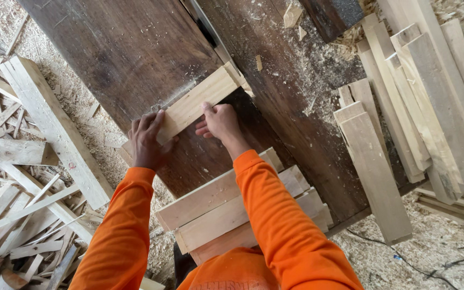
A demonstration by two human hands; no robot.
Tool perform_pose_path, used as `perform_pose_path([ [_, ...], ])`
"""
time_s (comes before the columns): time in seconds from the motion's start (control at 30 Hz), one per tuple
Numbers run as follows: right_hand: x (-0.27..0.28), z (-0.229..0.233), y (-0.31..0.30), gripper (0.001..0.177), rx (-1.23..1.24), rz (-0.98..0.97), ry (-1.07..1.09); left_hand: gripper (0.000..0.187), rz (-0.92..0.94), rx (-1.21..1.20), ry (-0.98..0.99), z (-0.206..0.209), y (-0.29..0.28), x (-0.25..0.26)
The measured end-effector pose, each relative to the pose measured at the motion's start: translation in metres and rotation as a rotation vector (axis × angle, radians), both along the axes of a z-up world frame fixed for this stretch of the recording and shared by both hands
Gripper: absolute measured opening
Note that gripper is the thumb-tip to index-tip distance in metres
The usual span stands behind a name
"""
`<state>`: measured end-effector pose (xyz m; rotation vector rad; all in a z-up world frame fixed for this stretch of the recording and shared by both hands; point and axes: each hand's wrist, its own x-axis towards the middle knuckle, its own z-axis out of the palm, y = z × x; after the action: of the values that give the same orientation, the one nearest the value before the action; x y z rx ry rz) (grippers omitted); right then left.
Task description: The person uses a saw to cut multiple small rectangular wood blocks, handling them one at a time and placing the finished pieces in a pile.
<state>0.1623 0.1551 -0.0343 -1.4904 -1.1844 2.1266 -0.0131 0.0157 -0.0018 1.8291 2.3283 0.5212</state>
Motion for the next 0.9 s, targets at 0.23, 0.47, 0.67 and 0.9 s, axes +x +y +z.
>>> perform_pose_path([
  [0.23, -0.009, -0.008, 0.005, 0.046, 0.009, -0.007, 0.012, 0.081, 0.009, -0.004, 0.004, 0.001, 0.004, -0.006],
  [0.47, -0.018, 0.007, 0.008, 0.046, 0.092, -0.016, -0.046, 0.082, 0.068, -0.016, 0.002, -0.003, 0.005, -0.005],
  [0.67, -0.049, 0.044, -0.012, 0.073, 0.861, 0.253, -0.456, 0.06, 0.185, -0.108, -0.41, -0.025, -0.038, 0.028],
  [0.9, -0.035, 0.038, -0.046, 0.055, 1.356, 0.75, -0.385, 0.082, -0.035, 0.107, 0.207, 0.021, -0.028, 0.003],
])
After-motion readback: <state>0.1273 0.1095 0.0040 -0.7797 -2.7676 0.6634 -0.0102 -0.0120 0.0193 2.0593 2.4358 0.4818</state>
